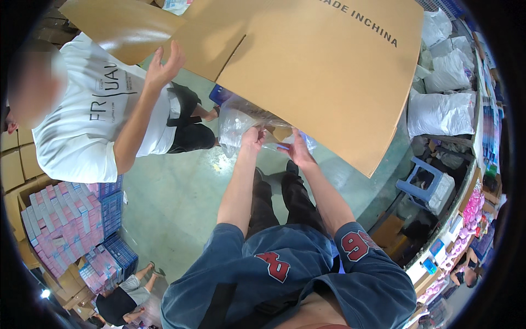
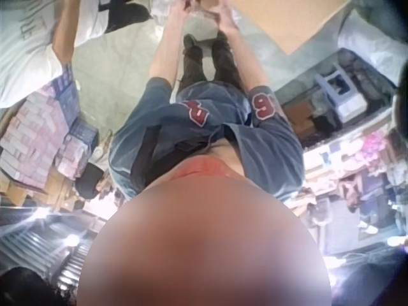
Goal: The person folds flat cardboard sheets into box shapes and secures the seams with small pieces of tape. They repeatedly pick up sheets, fold the flaps, and apply tape to hold the box together before moving to the next sheet.
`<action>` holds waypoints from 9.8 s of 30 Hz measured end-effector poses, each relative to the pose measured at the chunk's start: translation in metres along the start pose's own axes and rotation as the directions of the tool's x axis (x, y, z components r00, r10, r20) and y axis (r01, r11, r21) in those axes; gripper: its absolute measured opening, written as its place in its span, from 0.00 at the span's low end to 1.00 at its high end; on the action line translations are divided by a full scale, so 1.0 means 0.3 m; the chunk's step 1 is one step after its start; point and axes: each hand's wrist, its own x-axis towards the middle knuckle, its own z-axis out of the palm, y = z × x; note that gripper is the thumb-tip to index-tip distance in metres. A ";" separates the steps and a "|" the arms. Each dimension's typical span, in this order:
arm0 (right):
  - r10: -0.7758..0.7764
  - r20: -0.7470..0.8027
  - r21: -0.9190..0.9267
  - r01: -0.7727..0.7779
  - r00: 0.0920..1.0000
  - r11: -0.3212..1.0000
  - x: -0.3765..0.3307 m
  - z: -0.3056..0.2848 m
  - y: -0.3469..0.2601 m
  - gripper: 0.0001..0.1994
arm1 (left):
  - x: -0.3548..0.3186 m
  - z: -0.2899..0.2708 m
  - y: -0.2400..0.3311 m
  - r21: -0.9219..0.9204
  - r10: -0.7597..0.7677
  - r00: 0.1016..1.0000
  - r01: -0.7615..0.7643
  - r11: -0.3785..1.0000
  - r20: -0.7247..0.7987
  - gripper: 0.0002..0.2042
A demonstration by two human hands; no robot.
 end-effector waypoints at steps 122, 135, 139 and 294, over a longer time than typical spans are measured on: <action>-0.716 -0.482 -0.463 0.546 0.505 0.698 -1.261 0.655 0.456 0.09 | -1.315 -1.231 0.327 0.412 0.050 0.556 -0.670 0.617 0.830 0.26; -0.531 -0.800 -0.592 0.229 -0.277 0.773 -0.795 0.341 0.605 0.15 | -0.252 -2.042 0.549 0.448 0.162 0.910 -0.335 0.829 0.382 0.17; -0.500 -0.811 -0.535 0.040 -0.303 0.844 -0.741 0.453 0.825 0.18 | -0.057 -2.642 0.581 0.635 0.318 0.918 -0.103 0.766 -0.236 0.12; -0.375 -0.765 0.488 0.851 0.524 0.193 0.962 2.137 -0.775 0.08 | 0.224 1.087 2.422 -0.825 -0.745 -0.662 -0.372 0.426 -0.086 0.19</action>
